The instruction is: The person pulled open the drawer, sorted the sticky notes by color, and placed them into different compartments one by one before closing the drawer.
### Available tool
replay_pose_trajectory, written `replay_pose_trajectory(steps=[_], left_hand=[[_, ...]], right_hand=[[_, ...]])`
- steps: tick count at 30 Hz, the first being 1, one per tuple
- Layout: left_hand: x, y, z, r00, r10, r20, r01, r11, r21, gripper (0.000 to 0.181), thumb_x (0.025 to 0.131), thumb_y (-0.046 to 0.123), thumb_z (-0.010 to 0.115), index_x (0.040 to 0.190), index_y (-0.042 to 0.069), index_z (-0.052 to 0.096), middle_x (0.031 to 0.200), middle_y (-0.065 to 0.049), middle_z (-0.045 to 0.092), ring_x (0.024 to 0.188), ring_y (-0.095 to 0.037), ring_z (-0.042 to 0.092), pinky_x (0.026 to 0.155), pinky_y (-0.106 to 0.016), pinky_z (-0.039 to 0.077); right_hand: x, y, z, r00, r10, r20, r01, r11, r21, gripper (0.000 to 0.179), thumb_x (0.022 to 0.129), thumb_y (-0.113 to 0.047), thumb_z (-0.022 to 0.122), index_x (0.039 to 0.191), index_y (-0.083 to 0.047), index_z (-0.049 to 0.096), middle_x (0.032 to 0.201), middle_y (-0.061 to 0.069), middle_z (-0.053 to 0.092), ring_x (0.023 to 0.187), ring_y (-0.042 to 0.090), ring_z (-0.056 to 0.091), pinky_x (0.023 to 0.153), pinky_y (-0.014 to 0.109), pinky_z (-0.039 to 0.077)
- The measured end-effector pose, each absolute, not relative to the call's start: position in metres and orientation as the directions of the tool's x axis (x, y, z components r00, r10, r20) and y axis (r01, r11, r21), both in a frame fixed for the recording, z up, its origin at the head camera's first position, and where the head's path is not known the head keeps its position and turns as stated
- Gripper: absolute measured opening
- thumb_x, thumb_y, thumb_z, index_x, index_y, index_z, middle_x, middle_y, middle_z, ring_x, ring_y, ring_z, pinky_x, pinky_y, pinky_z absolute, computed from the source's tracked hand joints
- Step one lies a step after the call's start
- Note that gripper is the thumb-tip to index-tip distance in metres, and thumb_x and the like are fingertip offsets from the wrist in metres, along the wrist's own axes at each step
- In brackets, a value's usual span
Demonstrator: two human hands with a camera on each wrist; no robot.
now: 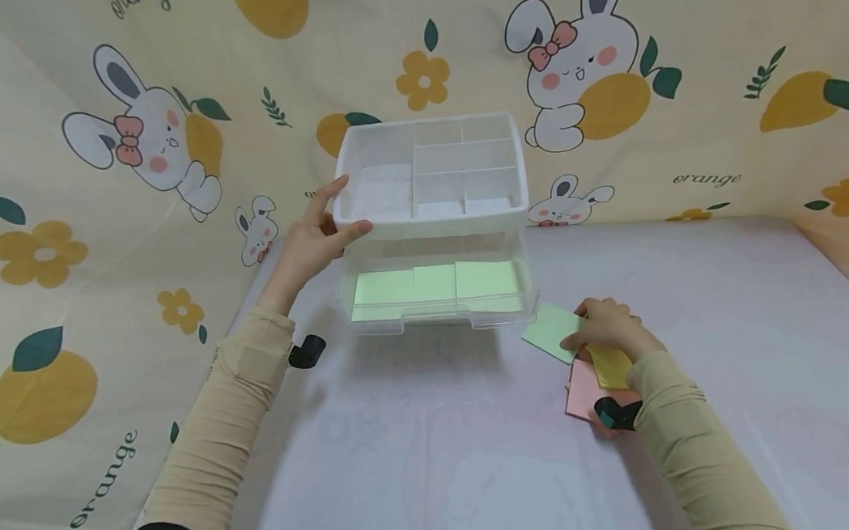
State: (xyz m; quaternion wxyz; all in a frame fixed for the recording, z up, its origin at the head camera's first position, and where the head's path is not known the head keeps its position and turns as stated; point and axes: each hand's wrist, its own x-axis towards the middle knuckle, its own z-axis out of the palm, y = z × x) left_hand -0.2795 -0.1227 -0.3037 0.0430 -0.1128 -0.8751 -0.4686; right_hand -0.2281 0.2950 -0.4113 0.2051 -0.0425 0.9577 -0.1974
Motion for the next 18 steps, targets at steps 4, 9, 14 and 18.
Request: replay_pose_trajectory(steps=[4,9,14,18], left_hand=[[-0.28,-0.122,-0.303,-0.971,0.159,0.179,0.238,0.533,0.812,0.074,0.073,0.063,0.066,0.134,0.06,0.025,0.085,-0.009,0.051,0.078,-0.022,0.052,0.066,-0.028,0.048],[-0.279,-0.122,-0.302,-0.974,0.153,0.166,0.223,0.537,0.814,0.074,0.073,0.062,0.066,0.134,0.06,0.025,0.087,-0.009,0.052,0.08,-0.022,0.052,0.067,-0.029,0.049],[-0.279,-0.122,-0.303,-0.975,0.152,0.164,0.221,0.533,0.817,0.073,0.073,0.062,0.066,0.134,0.06,0.025,0.087,-0.009,0.051,0.08,-0.022,0.052,0.066,-0.029,0.048],[-0.279,-0.122,-0.303,-0.972,0.157,0.172,0.23,0.529,0.817,0.073,0.074,0.062,0.067,0.134,0.06,0.026,0.086,-0.008,0.051,0.078,-0.021,0.051,0.066,-0.028,0.048]], right_hand=[[-0.226,0.295,-0.411,-0.927,-0.143,-0.346,0.014,0.91,-0.414,0.074,0.077,-0.047,0.071,0.124,0.003,0.042,0.113,0.03,0.045,0.099,0.044,0.041,0.074,0.054,0.039],[-0.222,0.293,-0.404,-0.94,-0.116,-0.322,0.065,0.862,-0.502,0.065,0.086,-0.039,0.063,0.133,-0.005,0.035,0.12,0.033,0.046,0.099,0.044,0.048,0.077,0.057,0.039],[-0.218,0.297,-0.399,-0.954,-0.127,-0.273,0.063,0.802,-0.593,0.051,0.093,-0.03,0.055,0.134,-0.003,0.04,0.113,0.028,0.052,0.088,0.029,0.056,0.073,0.037,0.045],[-0.214,0.303,-0.397,-0.969,-0.118,-0.217,0.052,0.762,-0.646,0.048,0.094,-0.028,0.055,0.131,0.001,0.045,0.105,0.021,0.059,0.08,0.019,0.062,0.072,0.03,0.043]])
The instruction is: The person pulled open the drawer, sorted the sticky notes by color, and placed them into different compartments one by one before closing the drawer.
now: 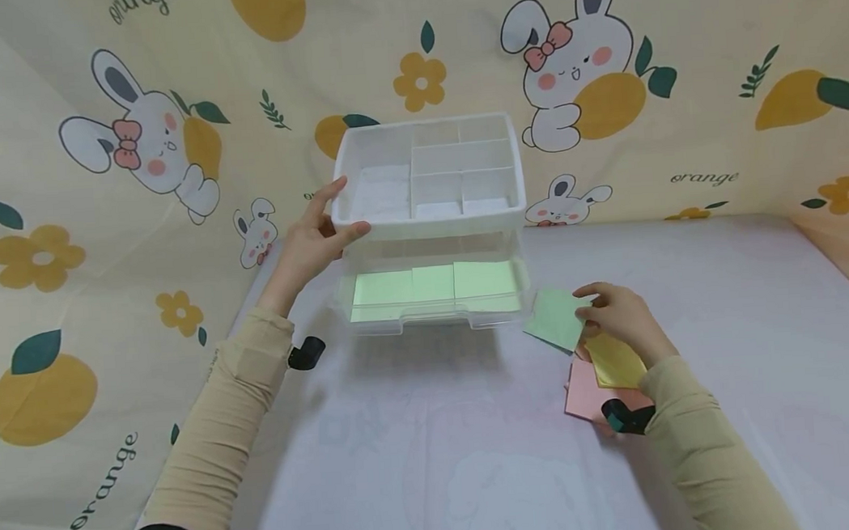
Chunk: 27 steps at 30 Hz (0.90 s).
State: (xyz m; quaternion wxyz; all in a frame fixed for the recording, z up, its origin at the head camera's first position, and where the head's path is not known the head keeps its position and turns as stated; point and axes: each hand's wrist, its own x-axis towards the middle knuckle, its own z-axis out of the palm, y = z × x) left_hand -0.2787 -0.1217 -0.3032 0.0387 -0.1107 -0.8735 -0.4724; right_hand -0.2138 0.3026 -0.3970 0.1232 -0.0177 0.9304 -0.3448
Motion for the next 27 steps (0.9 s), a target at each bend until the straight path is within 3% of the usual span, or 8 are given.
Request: replay_pose_trajectory(steps=[6,11,13,16,18,21,27], left_hand=[[-0.278,-0.122,-0.303,-0.973,0.154,0.173,0.229,0.532,0.815,0.073,0.074,0.062,0.066,0.134,0.06,0.025,0.087,-0.008,0.051,0.079,-0.021,0.051,0.066,-0.028,0.048],[-0.278,-0.123,-0.304,-0.972,0.155,0.178,0.233,0.533,0.813,0.073,0.074,0.061,0.067,0.135,0.06,0.025,0.087,-0.009,0.051,0.08,-0.022,0.051,0.066,-0.028,0.049],[-0.278,-0.123,-0.304,-0.971,0.156,0.18,0.236,0.532,0.813,0.073,0.074,0.061,0.066,0.134,0.06,0.025,0.087,-0.009,0.051,0.08,-0.021,0.051,0.066,-0.028,0.048],[-0.279,-0.123,-0.304,-0.97,0.157,0.184,0.241,0.532,0.812,0.073,0.074,0.061,0.066,0.134,0.06,0.025,0.087,-0.008,0.052,0.08,-0.021,0.051,0.066,-0.028,0.049],[-0.279,-0.123,-0.304,-0.969,0.159,0.187,0.244,0.532,0.811,0.073,0.074,0.062,0.066,0.134,0.06,0.025,0.086,-0.008,0.052,0.079,-0.021,0.052,0.066,-0.028,0.049],[-0.279,-0.122,-0.305,-0.969,0.161,0.187,0.245,0.526,0.814,0.073,0.074,0.061,0.066,0.134,0.06,0.025,0.086,-0.009,0.052,0.079,-0.021,0.051,0.066,-0.028,0.049],[-0.278,-0.122,-0.304,-0.971,0.155,0.182,0.237,0.528,0.816,0.073,0.074,0.06,0.067,0.134,0.06,0.025,0.086,-0.009,0.052,0.08,-0.021,0.051,0.066,-0.028,0.048]], right_hand=[[-0.206,0.313,-0.388,-0.995,-0.022,-0.095,0.049,0.73,-0.682,0.051,0.091,-0.039,0.057,0.124,0.0,0.048,0.107,0.018,0.062,0.076,0.011,0.062,0.073,0.033,0.045],[-0.202,0.319,-0.375,-0.998,0.05,-0.031,0.057,0.665,-0.745,0.048,0.091,-0.041,0.056,0.122,-0.005,0.051,0.089,-0.015,0.065,0.073,-0.003,0.062,0.081,0.045,0.046],[-0.201,0.32,-0.369,-0.997,0.077,-0.005,0.052,0.627,-0.777,0.044,0.091,-0.04,0.057,0.12,-0.006,0.053,0.081,-0.028,0.059,0.07,-0.007,0.06,0.08,0.037,0.049],[-0.198,0.32,-0.358,-0.99,0.132,0.047,0.039,0.581,-0.813,0.036,0.09,-0.038,0.06,0.114,-0.011,0.058,0.077,-0.035,0.056,0.067,-0.011,0.059,0.07,0.018,0.048],[-0.196,0.319,-0.352,-0.979,0.175,0.101,0.009,0.535,-0.845,0.028,0.089,-0.033,0.062,0.11,-0.015,0.061,0.075,-0.036,0.057,0.066,-0.011,0.058,0.062,0.009,0.045],[-0.196,0.315,-0.345,-0.949,0.247,0.197,-0.068,0.45,-0.891,0.016,0.088,-0.023,0.065,0.103,-0.018,0.065,0.074,-0.034,0.06,0.065,-0.01,0.059,0.06,0.007,0.044],[-0.198,0.305,-0.331,-0.858,0.393,0.331,-0.314,0.107,-0.943,0.015,0.08,0.003,0.068,0.092,-0.004,0.07,0.075,-0.012,0.068,0.06,0.0,0.063,0.059,0.01,0.05]])
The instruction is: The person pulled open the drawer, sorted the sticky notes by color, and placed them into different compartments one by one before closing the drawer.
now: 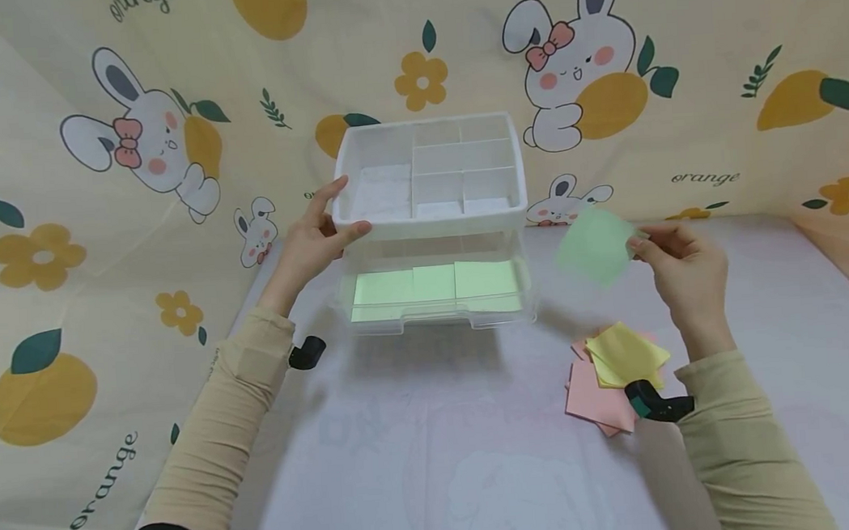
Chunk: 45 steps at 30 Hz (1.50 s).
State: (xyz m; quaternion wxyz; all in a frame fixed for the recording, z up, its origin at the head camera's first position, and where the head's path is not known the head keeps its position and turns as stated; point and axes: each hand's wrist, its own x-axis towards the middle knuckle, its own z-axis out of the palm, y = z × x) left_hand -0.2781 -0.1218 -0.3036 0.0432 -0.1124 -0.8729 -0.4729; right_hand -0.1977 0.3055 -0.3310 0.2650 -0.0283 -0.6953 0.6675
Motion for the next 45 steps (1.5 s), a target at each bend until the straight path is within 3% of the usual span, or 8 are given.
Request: replay_pose_trajectory(steps=[3,7,15,24,34,36,40,45], left_hand=[[-0.278,-0.122,-0.303,-0.972,0.154,0.18,0.235,0.531,0.814,0.073,0.074,0.06,0.067,0.134,0.06,0.025,0.086,-0.009,0.052,0.08,-0.021,0.052,0.066,-0.028,0.049],[-0.278,-0.122,-0.303,-0.971,0.155,0.183,0.238,0.532,0.813,0.073,0.074,0.06,0.066,0.134,0.06,0.025,0.086,-0.009,0.052,0.08,-0.021,0.052,0.066,-0.028,0.049],[-0.279,-0.122,-0.304,-0.969,0.159,0.187,0.244,0.535,0.809,0.073,0.074,0.061,0.066,0.134,0.061,0.025,0.086,-0.009,0.052,0.079,-0.021,0.052,0.066,-0.028,0.049],[-0.279,-0.122,-0.303,-0.97,0.159,0.186,0.243,0.534,0.81,0.073,0.074,0.061,0.067,0.133,0.061,0.025,0.087,-0.009,0.053,0.079,-0.021,0.053,0.066,-0.028,0.05],[-0.281,-0.123,-0.303,-0.967,0.164,0.193,0.252,0.538,0.805,0.073,0.074,0.062,0.065,0.135,0.06,0.024,0.085,-0.008,0.052,0.079,-0.021,0.052,0.067,-0.028,0.049],[-0.28,-0.124,-0.303,-0.967,0.165,0.193,0.252,0.54,0.803,0.073,0.075,0.061,0.065,0.135,0.059,0.025,0.085,-0.008,0.051,0.079,-0.021,0.052,0.067,-0.028,0.049],[-0.28,-0.123,-0.302,-0.969,0.162,0.187,0.245,0.542,0.804,0.073,0.074,0.061,0.066,0.135,0.059,0.025,0.085,-0.008,0.051,0.078,-0.021,0.052,0.066,-0.028,0.049],[-0.279,-0.123,-0.302,-0.971,0.16,0.178,0.237,0.543,0.805,0.073,0.074,0.062,0.066,0.135,0.06,0.025,0.085,-0.008,0.052,0.08,-0.021,0.051,0.067,-0.028,0.049]], right_hand=[[-0.199,0.3,-0.323,-0.811,0.447,0.378,-0.444,-0.049,-0.895,0.016,0.075,0.011,0.069,0.091,0.007,0.068,0.076,0.0,0.069,0.06,0.008,0.064,0.06,0.014,0.052],[-0.199,0.293,-0.311,-0.76,0.461,0.459,-0.572,-0.139,-0.808,0.021,0.072,0.014,0.07,0.092,0.017,0.064,0.078,0.008,0.07,0.061,0.014,0.064,0.06,0.018,0.054],[-0.204,0.268,-0.294,-0.771,0.38,0.511,-0.623,-0.287,-0.728,0.025,0.072,0.019,0.067,0.096,0.022,0.06,0.084,0.014,0.069,0.067,0.019,0.067,0.064,0.022,0.056],[-0.211,0.233,-0.285,-0.809,0.151,0.568,-0.585,-0.116,-0.803,0.018,0.08,0.01,0.064,0.098,0.014,0.065,0.089,0.003,0.071,0.073,0.01,0.067,0.07,0.017,0.054],[-0.22,0.192,-0.279,-0.858,-0.115,0.501,-0.51,0.318,-0.8,0.019,0.087,-0.002,0.062,0.104,0.007,0.065,0.083,-0.018,0.067,0.071,0.0,0.065,0.068,0.012,0.052],[-0.221,0.184,-0.279,-0.861,-0.154,0.484,-0.504,0.378,-0.777,0.019,0.088,-0.005,0.062,0.104,0.005,0.065,0.083,-0.017,0.066,0.07,-0.001,0.065,0.068,0.012,0.052],[-0.224,0.171,-0.281,-0.87,-0.219,0.441,-0.49,0.467,-0.736,0.018,0.087,-0.009,0.064,0.103,-0.003,0.068,0.09,0.0,0.068,0.071,0.001,0.066,0.067,0.016,0.052],[-0.226,0.16,-0.284,-0.882,-0.3,0.363,-0.47,0.53,-0.706,0.016,0.088,-0.008,0.063,0.103,-0.006,0.068,0.098,0.011,0.067,0.075,0.016,0.069,0.069,0.02,0.053]])
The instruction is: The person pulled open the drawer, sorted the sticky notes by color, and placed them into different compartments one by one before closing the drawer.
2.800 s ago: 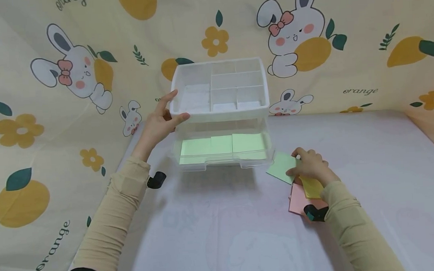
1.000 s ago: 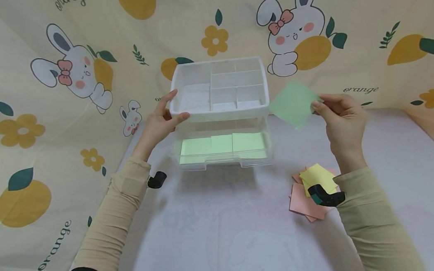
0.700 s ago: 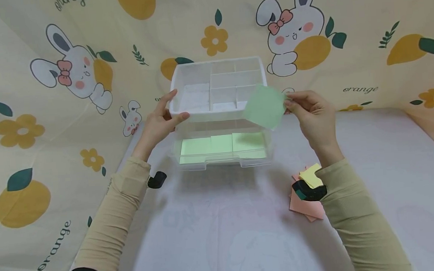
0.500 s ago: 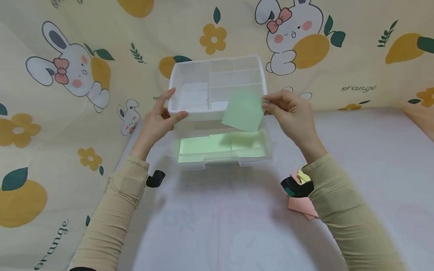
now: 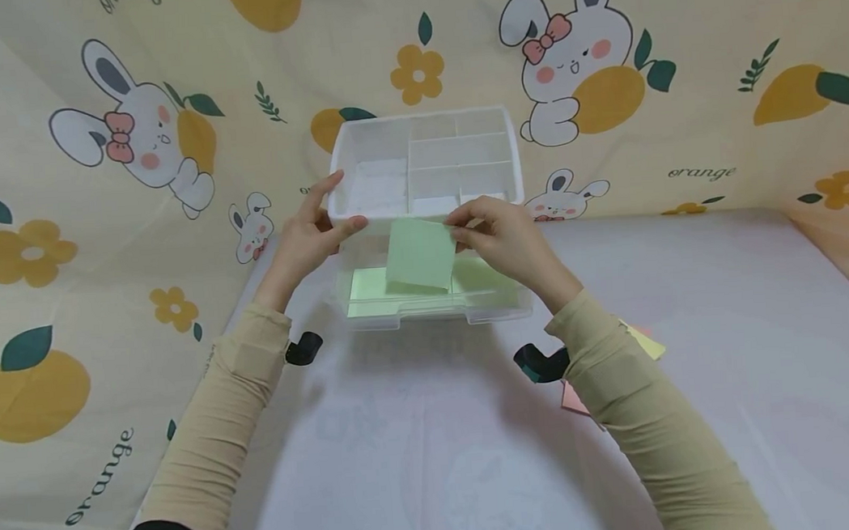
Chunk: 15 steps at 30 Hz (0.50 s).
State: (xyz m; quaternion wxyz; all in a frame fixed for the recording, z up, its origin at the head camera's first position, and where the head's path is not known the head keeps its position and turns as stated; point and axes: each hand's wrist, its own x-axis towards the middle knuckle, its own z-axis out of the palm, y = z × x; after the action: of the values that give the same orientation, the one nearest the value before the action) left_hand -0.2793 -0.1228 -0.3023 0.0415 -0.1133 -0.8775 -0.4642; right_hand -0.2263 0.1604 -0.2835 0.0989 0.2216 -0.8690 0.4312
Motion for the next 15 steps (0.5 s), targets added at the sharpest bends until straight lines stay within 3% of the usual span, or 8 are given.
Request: replay_pose_trajectory(steps=[7,15], left_hand=[[-0.2792,-0.1233,-0.3028,-0.968,0.168,0.187,0.249,0.54,0.804,0.073,0.074,0.061,0.066,0.135,0.059,0.025,0.086,-0.009,0.052,0.079,-0.021,0.052,0.066,-0.028,0.048],[-0.2788,-0.1222,-0.3028,-0.967,0.166,0.193,0.252,0.531,0.809,0.073,0.074,0.061,0.066,0.134,0.059,0.026,0.083,-0.009,0.052,0.077,-0.022,0.052,0.066,-0.028,0.05]], right_hand=[[-0.2306,0.1512,-0.2842,-0.881,-0.416,0.224,-0.443,0.562,-0.699,0.016,0.089,-0.004,0.061,0.103,-0.002,0.068,0.095,0.015,0.067,0.074,0.026,0.067,0.071,0.031,0.055],[-0.2321,0.1506,-0.2868,-0.878,-0.425,0.221,-0.463,0.635,-0.618,0.016,0.087,-0.002,0.061,0.1,-0.001,0.071,0.09,0.016,0.07,0.071,0.021,0.068,0.067,0.028,0.054]])
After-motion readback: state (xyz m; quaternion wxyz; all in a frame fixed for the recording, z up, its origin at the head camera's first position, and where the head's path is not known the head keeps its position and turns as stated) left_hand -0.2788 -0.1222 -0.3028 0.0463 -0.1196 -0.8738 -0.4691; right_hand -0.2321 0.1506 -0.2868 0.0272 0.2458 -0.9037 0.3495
